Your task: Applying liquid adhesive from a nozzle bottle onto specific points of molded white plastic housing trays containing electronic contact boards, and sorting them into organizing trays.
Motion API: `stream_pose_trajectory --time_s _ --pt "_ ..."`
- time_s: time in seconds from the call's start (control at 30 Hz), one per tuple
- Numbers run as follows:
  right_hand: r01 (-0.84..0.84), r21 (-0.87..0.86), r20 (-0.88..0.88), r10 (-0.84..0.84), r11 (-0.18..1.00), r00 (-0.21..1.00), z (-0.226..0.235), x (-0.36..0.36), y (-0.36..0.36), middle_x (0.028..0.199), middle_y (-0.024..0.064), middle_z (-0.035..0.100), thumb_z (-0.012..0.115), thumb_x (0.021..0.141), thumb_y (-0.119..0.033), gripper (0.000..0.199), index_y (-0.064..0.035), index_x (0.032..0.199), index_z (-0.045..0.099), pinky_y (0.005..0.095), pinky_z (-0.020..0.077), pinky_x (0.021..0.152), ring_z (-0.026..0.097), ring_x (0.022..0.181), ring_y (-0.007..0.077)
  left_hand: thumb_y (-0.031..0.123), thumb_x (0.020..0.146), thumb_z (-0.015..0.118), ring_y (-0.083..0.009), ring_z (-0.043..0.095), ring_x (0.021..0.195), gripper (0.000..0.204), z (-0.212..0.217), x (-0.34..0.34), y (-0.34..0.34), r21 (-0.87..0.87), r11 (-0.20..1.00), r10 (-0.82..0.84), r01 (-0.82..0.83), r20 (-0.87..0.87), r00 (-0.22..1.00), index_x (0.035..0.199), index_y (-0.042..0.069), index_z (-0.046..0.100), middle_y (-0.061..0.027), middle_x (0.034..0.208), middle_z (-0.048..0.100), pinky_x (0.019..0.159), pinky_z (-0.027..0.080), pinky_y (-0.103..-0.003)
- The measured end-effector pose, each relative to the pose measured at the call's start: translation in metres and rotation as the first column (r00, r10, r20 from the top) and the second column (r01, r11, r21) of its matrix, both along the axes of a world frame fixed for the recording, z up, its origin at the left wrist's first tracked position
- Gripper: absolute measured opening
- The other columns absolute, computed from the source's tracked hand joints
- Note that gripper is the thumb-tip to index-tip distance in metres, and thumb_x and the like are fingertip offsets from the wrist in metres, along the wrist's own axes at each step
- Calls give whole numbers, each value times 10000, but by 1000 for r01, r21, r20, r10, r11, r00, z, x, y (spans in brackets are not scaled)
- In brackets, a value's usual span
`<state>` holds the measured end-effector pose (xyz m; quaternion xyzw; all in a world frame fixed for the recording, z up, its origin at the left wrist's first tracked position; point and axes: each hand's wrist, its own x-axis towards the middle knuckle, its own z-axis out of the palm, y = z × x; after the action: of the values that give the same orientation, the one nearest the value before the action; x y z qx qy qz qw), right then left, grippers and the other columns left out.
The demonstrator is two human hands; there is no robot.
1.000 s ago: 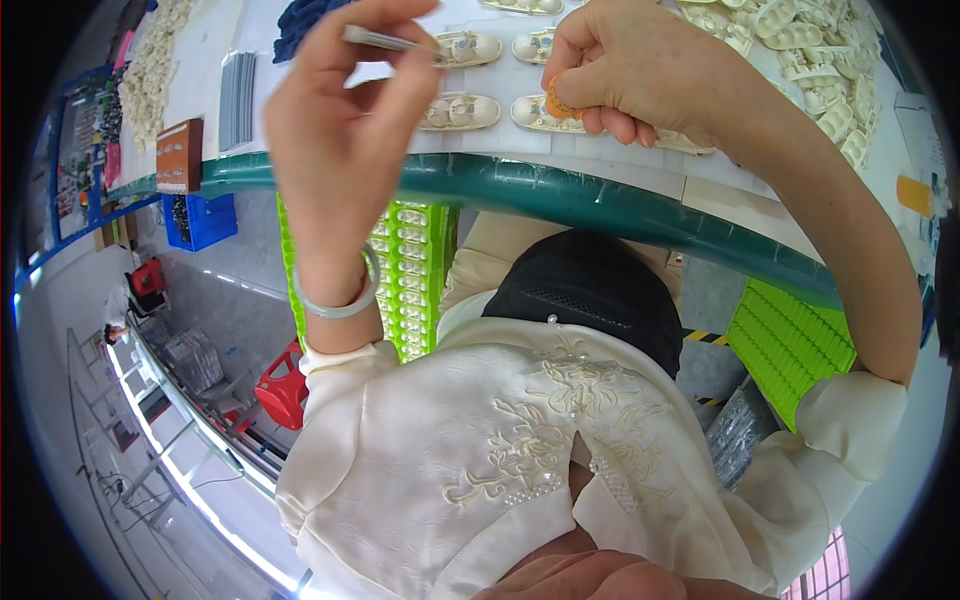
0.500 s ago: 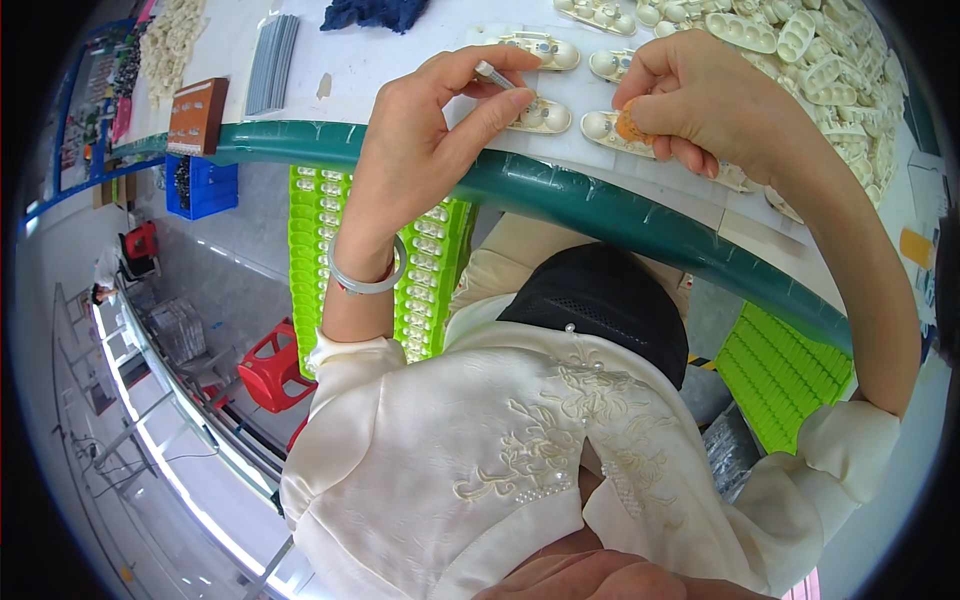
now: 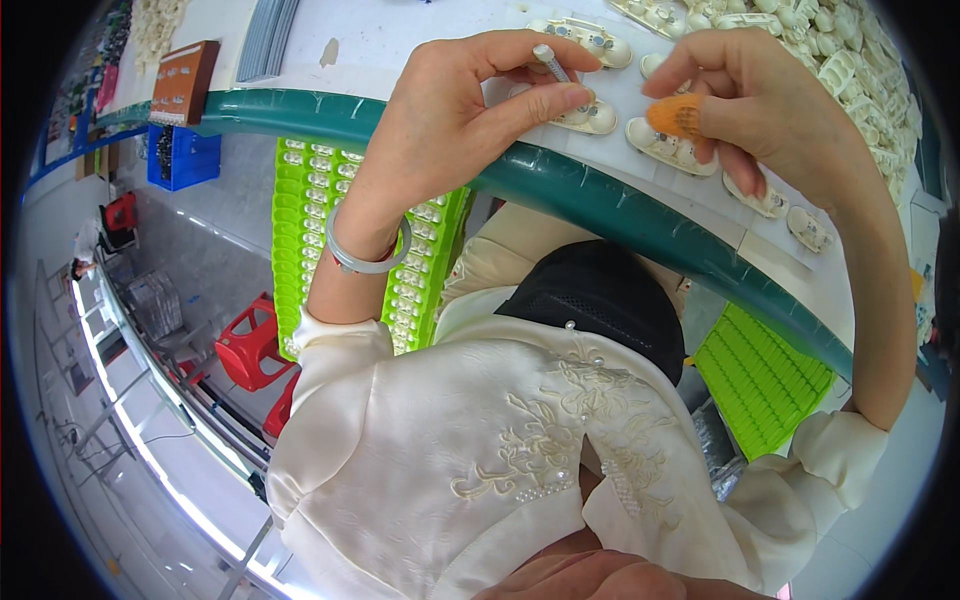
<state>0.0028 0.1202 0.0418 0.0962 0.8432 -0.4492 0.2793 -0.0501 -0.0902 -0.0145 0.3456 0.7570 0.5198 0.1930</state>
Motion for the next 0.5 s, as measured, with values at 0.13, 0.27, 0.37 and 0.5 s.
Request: stream_pose_trajectory --time_s 0.13,0.27,0.37,0.5 --pt "-30 -131 -82 19 991 996 -8 0 -11 570 45 533 512 826 -32 191 39 990 580 164 343 313 470 344 47 25 789 639 -76 576 741 167 -3 3 6 8 1000 21 -20 -169 985 956 10 652 -24 836 648 682 469 -198" --pt "40 -58 194 -28 997 981 24 -22 -27 592 52 564 561 840 -78 175 88 877 598 206 411 407 516 443 92 4 765 625 -62 564 731 141 2 14 8 -37 991 122 -132 -203 972 904 13 648 -19 823 649 683 464 -201" --pt "25 -128 171 -3 991 985 18 -24 -21 603 50 558 548 864 -85 217 103 968 583 199 405 393 516 435 90 61 700 665 -140 613 621 175 -7 13 7 34 983 183 -180 -252 950 873 42 657 -66 758 648 581 485 -237" --pt "-29 -187 170 61 982 984 7 -26 -22 602 43 552 548 860 -81 183 85 920 597 207 406 395 518 439 90 52 699 667 -145 616 630 193 -13 12 9 87 982 186 -168 -273 944 892 43 654 -66 770 649 588 487 -237"
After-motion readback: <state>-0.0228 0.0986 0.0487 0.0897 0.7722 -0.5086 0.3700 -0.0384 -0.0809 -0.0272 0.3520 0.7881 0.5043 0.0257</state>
